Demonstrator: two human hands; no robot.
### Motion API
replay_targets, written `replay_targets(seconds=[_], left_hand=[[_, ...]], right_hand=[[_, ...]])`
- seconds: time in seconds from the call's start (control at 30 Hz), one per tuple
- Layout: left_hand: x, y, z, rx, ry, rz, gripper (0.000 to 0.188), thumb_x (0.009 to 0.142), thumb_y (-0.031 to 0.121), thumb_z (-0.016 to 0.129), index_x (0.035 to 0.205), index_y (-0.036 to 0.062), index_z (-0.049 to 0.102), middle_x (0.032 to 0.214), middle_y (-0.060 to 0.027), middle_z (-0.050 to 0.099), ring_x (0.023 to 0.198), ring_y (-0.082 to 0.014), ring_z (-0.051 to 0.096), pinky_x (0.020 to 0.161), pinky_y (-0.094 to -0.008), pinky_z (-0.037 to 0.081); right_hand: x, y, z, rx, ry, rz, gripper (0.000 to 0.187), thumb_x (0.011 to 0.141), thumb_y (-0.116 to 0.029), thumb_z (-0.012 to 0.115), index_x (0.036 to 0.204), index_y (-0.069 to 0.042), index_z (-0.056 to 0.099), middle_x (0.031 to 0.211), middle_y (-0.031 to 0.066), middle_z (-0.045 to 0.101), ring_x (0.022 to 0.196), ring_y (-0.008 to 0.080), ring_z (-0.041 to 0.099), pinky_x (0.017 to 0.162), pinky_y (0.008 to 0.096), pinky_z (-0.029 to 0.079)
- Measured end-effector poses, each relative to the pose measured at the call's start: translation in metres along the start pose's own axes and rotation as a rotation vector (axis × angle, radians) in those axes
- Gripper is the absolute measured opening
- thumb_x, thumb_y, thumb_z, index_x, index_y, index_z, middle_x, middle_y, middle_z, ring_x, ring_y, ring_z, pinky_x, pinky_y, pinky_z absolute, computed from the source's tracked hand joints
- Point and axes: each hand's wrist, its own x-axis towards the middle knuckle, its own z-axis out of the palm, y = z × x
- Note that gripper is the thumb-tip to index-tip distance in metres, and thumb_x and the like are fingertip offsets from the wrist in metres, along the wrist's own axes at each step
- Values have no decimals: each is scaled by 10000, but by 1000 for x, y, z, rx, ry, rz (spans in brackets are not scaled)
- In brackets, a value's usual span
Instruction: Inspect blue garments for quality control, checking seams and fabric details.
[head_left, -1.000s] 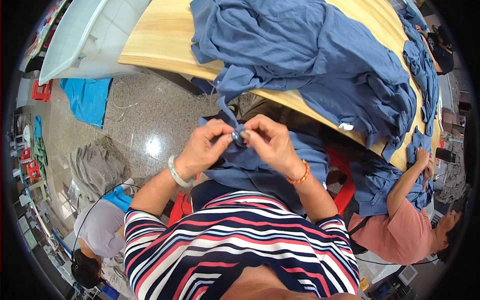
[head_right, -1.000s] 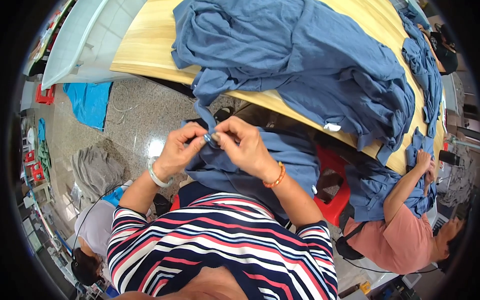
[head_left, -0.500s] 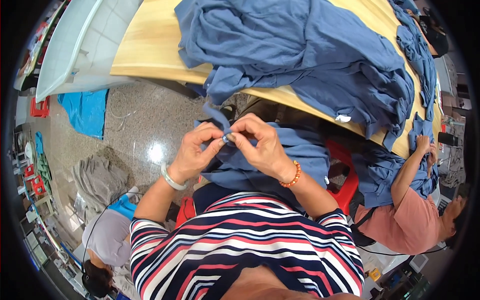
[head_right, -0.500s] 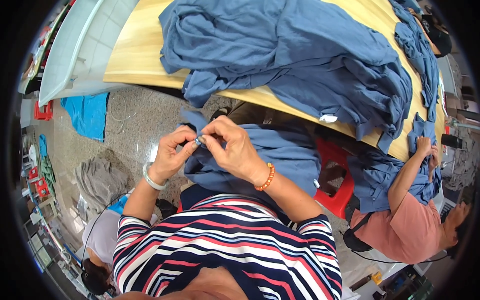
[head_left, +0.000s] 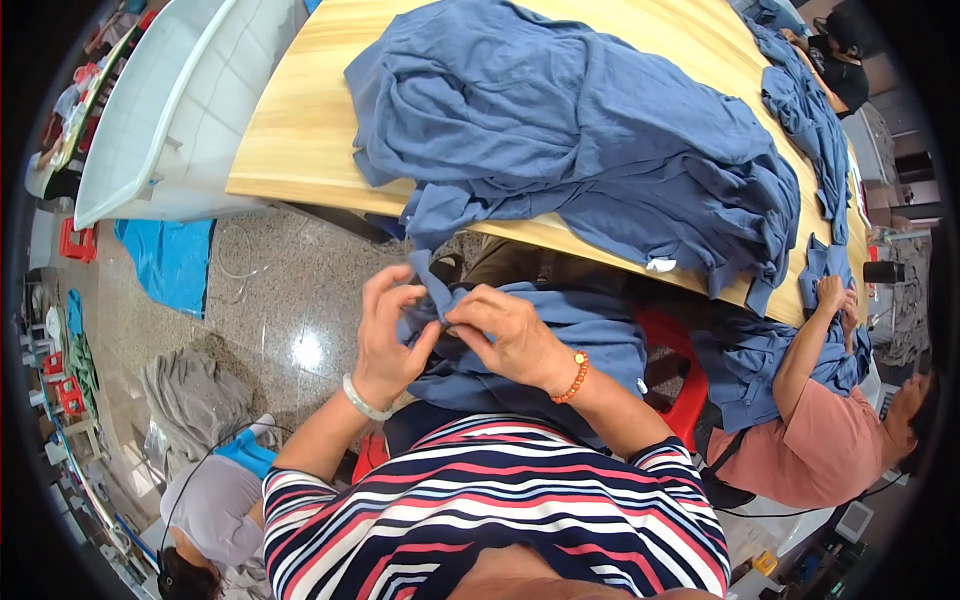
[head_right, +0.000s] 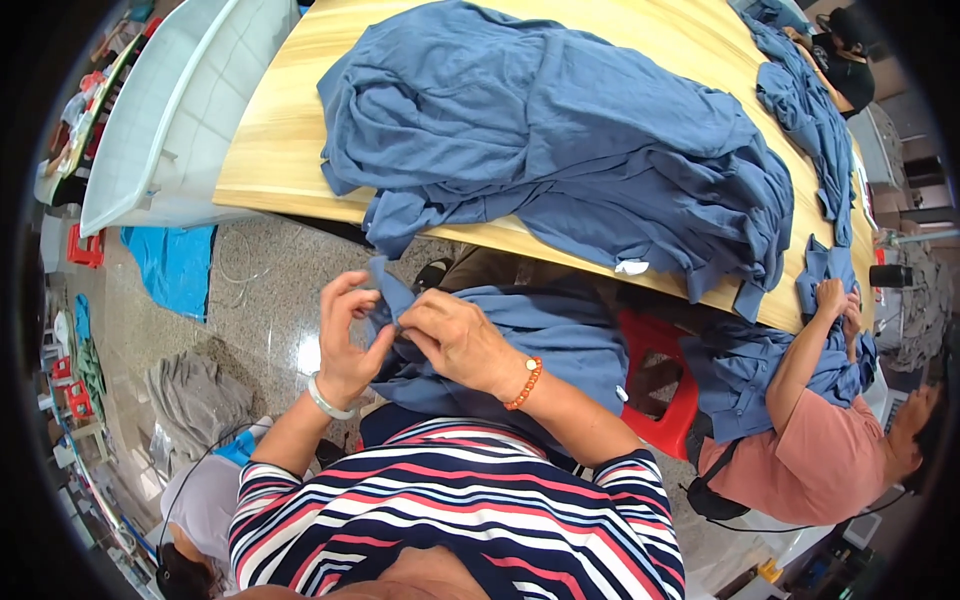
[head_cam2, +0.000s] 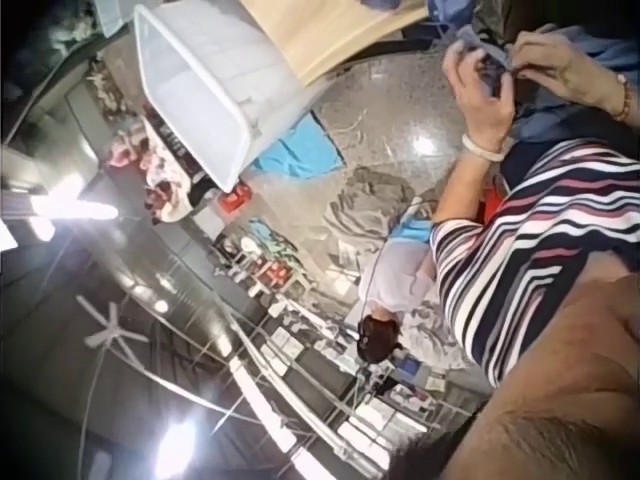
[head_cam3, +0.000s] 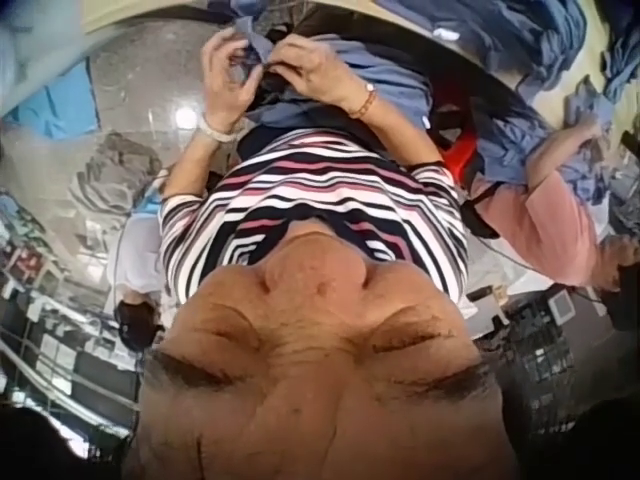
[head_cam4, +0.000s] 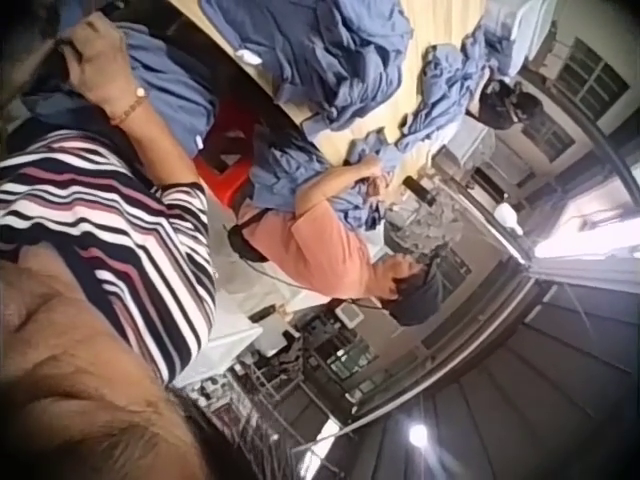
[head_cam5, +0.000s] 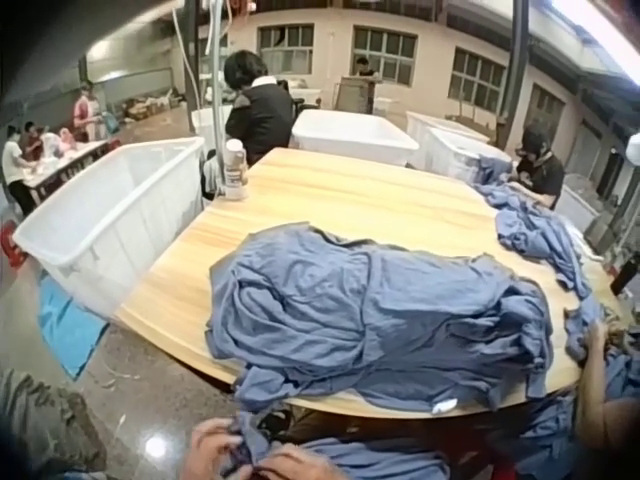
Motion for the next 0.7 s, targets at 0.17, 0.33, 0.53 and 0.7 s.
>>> replay_targets(seconds=[0.17,0.33,0.53,0.7], left_hand=[[-4,-35,-23,-230,-585,-175,261,799,-84,646,1047,-9,616,1087,-132,600,913,-138,602,774,-254,502],[-4,-38,-22,-525,-544,-345,172,839,-58,648,1001,-8,613,1026,-78,589,924,-131,595,797,-264,511],[-6,-31,-12,-264,-519,-206,126,801,-37,658,921,-7,632,883,-45,618,749,-86,595,657,-225,480],[-8,-40,-10,-382,-527,-334,119,841,-8,666,956,-1,634,866,-18,633,712,-63,583,625,-210,478]], right_hand=[[-5,-6,6,124,8,99,171,777,9,708,941,-1,663,862,124,625,744,293,639,621,358,516],[-11,-10,7,178,45,286,218,795,15,707,1009,-18,690,853,85,649,701,163,629,619,272,501],[-11,1,-4,325,-92,442,183,813,-78,726,974,4,700,826,131,648,687,240,643,619,313,498],[-17,10,5,99,-62,244,168,813,-42,724,968,5,680,811,127,628,658,230,616,576,315,469]])
